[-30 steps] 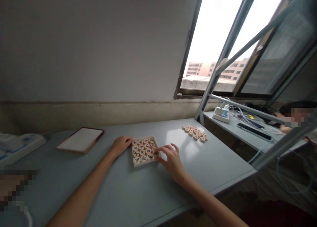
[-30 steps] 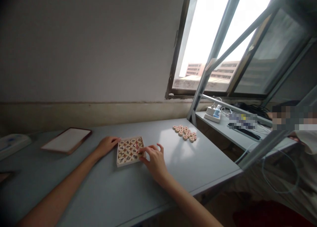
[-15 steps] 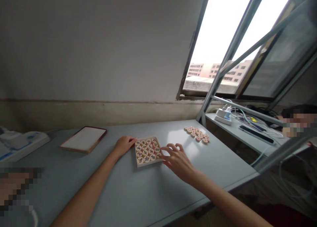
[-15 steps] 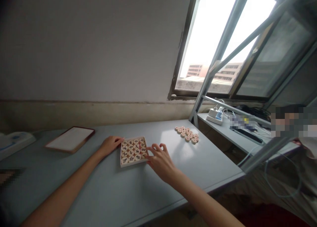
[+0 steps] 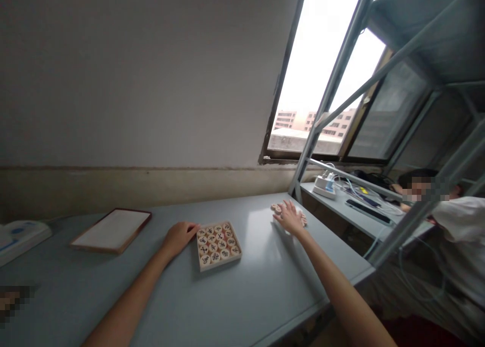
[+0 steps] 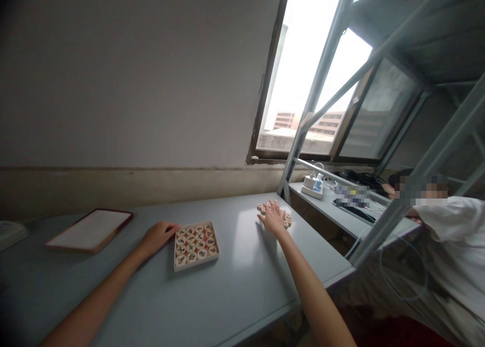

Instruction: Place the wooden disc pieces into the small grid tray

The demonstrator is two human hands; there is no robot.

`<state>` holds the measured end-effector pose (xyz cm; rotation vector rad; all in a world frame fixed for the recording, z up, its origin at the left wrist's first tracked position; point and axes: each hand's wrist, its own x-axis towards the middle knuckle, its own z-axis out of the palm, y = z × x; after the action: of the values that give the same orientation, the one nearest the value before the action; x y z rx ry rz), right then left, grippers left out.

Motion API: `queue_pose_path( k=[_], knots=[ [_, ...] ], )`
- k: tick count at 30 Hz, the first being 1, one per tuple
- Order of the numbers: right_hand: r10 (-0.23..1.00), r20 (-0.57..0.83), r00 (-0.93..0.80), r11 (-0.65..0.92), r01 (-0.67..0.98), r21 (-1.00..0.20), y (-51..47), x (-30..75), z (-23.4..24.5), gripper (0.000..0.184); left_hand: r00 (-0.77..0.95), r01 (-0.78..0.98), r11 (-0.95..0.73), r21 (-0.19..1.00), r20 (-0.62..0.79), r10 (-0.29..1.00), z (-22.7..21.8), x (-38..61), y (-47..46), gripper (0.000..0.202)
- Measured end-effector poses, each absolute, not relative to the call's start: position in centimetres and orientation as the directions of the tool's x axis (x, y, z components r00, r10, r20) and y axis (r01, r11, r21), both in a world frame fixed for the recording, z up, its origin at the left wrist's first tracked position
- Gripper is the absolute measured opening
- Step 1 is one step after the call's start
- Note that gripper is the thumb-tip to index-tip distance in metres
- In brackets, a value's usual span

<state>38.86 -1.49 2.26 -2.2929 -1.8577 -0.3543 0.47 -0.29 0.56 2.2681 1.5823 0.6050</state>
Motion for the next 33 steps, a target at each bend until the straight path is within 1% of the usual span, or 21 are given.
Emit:
queue_pose_path(
  k=[1,2,5,9,14,16,18,20,23,25,27,29,31,33],
  knots=[
    [0.94,0.257,0.225,-0.235,0.972,0.009,-0.5,39.9,1.7,0.047,0.305,0.803,-0.349,0.484,0.17,0.937,0.5,0.5,-0.2,0.047],
    [0.943,0.239,0.233,-0.241,0.971,0.005,0.3,40.7,1.2,0.046,0.305,0.801,-0.348,0.488,0.169,0.937,0.4,0.4,-0.2,0.047],
    [0.951,0.236,0.198,-0.206,0.979,0.008,1.7,41.4,0.1,0.04,0.287,0.805,-0.334,0.49,0.17,0.943,0.2,0.4,0.0,0.048],
    [0.947,0.277,0.162,-0.173,0.985,0.014,2.4,40.6,-0.2,0.036,0.263,0.814,-0.305,0.495,0.154,0.952,0.3,0.4,0.0,0.051],
    [0.93,0.351,0.109,-0.125,0.992,0.025,2.5,39.8,0.4,0.023,0.295,0.788,-0.31,0.531,0.116,0.948,0.5,0.4,0.0,0.042],
    [0.921,0.378,0.095,-0.117,0.993,0.034,2.2,39.5,0.5,0.021,0.291,0.801,-0.312,0.511,0.123,0.949,0.5,0.4,0.0,0.041],
    [0.91,0.404,0.091,-0.104,0.994,0.011,1.9,39.3,0.7,0.019,0.289,0.816,-0.318,0.483,0.137,0.948,0.6,0.5,0.0,0.041],
    [0.909,0.401,0.116,-0.094,0.993,-0.075,1.7,39.3,0.9,0.02,0.293,0.82,-0.329,0.469,0.149,0.944,0.6,0.5,-0.1,0.041],
    [0.935,0.319,0.157,-0.081,0.968,-0.239,1.8,39.5,1.3,0.024,0.294,0.819,-0.33,0.47,0.152,0.944,0.8,0.6,-0.2,0.041],
    [0.945,0.289,0.151,-0.068,0.958,-0.279,1.8,39.4,1.7,0.023,0.289,0.819,-0.322,0.474,0.144,0.946,0.9,0.5,-0.3,0.041],
    [0.945,0.305,0.116,-0.028,0.96,-0.278,1.7,38.8,2.3,0.02,0.285,0.816,-0.321,0.48,0.149,0.947,0.8,0.5,-0.3,0.042],
    [0.931,0.357,0.078,0.047,0.944,-0.327,1.6,37.5,3.2,0.019,0.285,0.809,-0.329,0.488,0.164,0.944,0.7,0.5,-0.3,0.043],
    [0.906,0.421,0.04,0.172,0.875,-0.452,1.5,35.5,4.3,0.022,0.284,0.803,-0.334,0.493,0.175,0.943,0.6,0.5,-0.3,0.044],
    [0.892,0.451,-0.029,0.324,0.738,-0.592,1.4,33.3,5.5,0.027,0.282,0.802,-0.33,0.497,0.17,0.944,0.5,0.5,-0.3,0.043]
  ],
)
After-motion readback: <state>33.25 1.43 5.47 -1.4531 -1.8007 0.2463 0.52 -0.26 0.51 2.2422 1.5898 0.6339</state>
